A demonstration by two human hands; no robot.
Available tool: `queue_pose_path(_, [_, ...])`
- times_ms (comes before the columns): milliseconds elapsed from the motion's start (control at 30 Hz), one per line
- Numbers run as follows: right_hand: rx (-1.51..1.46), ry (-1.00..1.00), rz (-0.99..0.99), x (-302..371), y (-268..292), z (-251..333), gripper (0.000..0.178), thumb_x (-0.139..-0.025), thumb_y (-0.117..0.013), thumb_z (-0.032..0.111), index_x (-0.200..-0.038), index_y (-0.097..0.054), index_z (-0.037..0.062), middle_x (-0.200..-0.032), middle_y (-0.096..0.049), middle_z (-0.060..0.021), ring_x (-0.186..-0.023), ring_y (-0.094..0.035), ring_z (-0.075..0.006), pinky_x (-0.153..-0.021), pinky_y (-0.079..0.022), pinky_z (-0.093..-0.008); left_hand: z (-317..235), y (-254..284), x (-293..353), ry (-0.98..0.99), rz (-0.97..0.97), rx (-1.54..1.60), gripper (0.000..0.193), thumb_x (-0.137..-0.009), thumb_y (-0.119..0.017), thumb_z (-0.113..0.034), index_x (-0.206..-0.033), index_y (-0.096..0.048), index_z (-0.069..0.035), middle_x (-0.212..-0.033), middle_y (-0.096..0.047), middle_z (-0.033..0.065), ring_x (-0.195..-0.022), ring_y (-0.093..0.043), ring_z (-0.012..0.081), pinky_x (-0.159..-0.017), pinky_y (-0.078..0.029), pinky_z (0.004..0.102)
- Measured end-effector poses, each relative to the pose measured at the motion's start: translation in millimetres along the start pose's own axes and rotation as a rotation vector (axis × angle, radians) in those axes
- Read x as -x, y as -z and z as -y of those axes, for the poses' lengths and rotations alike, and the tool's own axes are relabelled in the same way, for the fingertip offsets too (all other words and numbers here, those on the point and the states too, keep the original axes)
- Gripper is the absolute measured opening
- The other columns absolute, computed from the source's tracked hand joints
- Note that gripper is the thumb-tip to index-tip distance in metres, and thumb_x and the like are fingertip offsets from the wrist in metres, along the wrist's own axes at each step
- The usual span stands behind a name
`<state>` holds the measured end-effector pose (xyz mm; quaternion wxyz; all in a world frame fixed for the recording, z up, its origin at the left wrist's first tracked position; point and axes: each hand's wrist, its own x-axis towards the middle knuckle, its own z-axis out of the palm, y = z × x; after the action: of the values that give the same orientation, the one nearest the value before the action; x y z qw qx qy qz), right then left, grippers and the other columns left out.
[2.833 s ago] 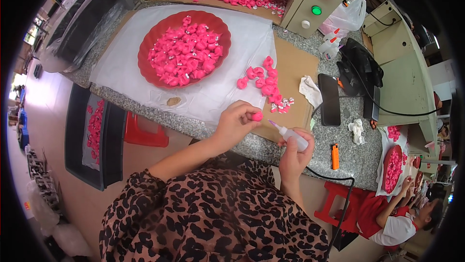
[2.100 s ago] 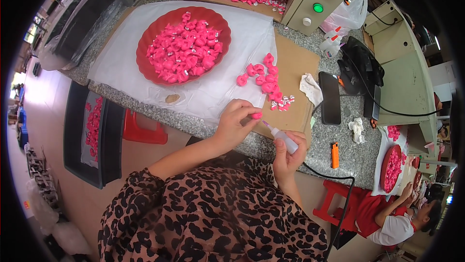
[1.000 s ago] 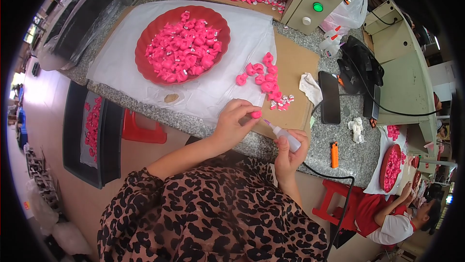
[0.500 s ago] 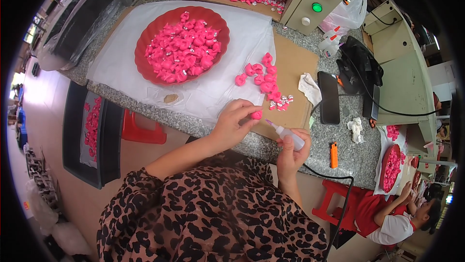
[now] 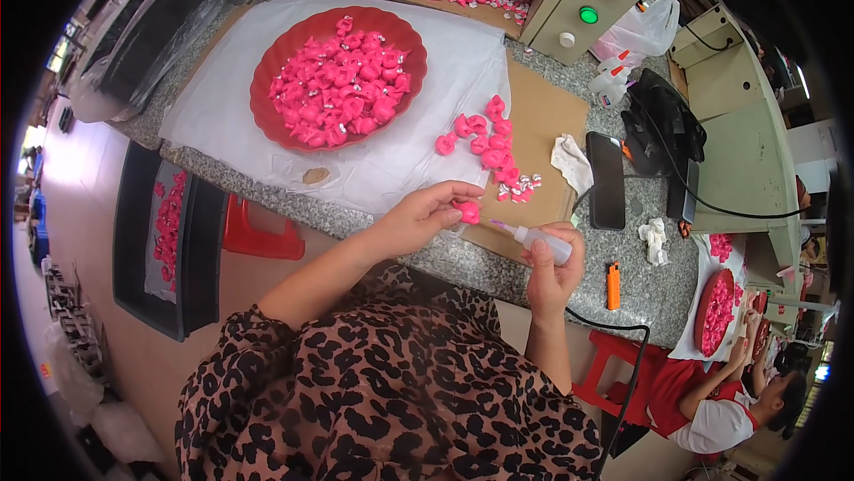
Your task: The person retrieves toy components from an oven onto the table, applies glue to them from a bottle, and attaches detail pieces to the components by hand.
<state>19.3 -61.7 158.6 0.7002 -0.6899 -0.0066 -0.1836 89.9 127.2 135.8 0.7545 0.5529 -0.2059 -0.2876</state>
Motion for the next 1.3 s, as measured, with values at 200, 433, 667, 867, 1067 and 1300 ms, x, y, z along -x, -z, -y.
queue_pose_path(200, [0.037,0.011,0.021,-0.3,-1.3,-2.0,0.014,-0.079,-0.053,0.009,-0.088,-0.044,0.0015,-0.085,-0.046,-0.0073,-0.062,-0.049,-0.0107,-0.054,-0.042,-0.02,-1.8,-0.8,0.5,0.0,0.009,-0.084,0.032,-0.086,-0.041,-0.005,-0.117,-0.039,0.001,-0.108,-0.049,0.006,-0.095,-0.048,0.01,-0.083,-0.038,0.0234])
queue_pose_path(433, [0.028,0.004,0.032,0.6,-1.3,-3.9,0.015,-0.079,-0.053,0.009,-0.089,-0.044,0.0015,-0.085,-0.046,-0.0073,-0.063,-0.049,-0.0108,-0.054,-0.042,-0.0198,-1.9,-0.6,0.5,0.003,0.008,-0.067,0.032,-0.086,-0.041,-0.004,-0.117,-0.039,0.001,-0.108,-0.049,0.0061,-0.095,-0.048,0.0099,-0.083,-0.038,0.0235])
queue_pose_path(667, [0.049,-0.009,0.029,0.0,-0.2,-3.5,0.015,-0.079,-0.053,0.008,-0.088,-0.044,0.0015,-0.085,-0.046,-0.0072,-0.064,-0.049,-0.0108,-0.055,-0.043,-0.0199,-1.5,-0.8,1.0,0.004,0.013,-0.06,0.032,-0.086,-0.041,-0.004,-0.118,-0.039,0.001,-0.109,-0.048,0.006,-0.094,-0.048,0.0097,-0.083,-0.037,0.0232])
queue_pose_path(867, [0.053,0.005,0.046,0.7,-1.1,-1.9,0.014,-0.079,-0.053,0.008,-0.088,-0.044,0.0013,-0.086,-0.047,-0.0074,-0.063,-0.049,-0.0108,-0.054,-0.043,-0.0198,-0.4,0.0,1.3,0.005,0.009,-0.06,0.033,-0.085,-0.041,-0.004,-0.118,-0.039,0.001,-0.109,-0.048,0.0066,-0.096,-0.048,0.0101,-0.084,-0.037,0.0239])
queue_pose_path(1067, [0.089,0.018,0.061,3.3,-2.5,-0.2,0.013,-0.08,-0.053,0.008,-0.087,-0.043,0.0013,-0.085,-0.046,-0.0082,-0.063,-0.049,-0.0113,-0.055,-0.043,-0.02,3.2,-0.2,1.9,-0.028,-0.009,-0.058,0.035,-0.085,-0.043,-0.004,-0.119,-0.037,0.001,-0.109,-0.048,0.0071,-0.097,-0.047,0.0108,-0.084,-0.038,0.0242])
queue_pose_path(1300, [0.164,0.057,0.055,6.9,-3.4,-1.9,0.014,-0.08,-0.052,0.008,-0.087,-0.043,0.0008,-0.085,-0.046,-0.0093,-0.064,-0.049,-0.012,-0.055,-0.043,-0.0206,-0.2,-3.8,2.6,-0.051,-0.072,-0.095,0.035,-0.082,-0.045,-0.001,-0.116,-0.041,0.0,-0.108,-0.048,0.007,-0.099,-0.046,0.0122,-0.084,-0.038,0.0254])
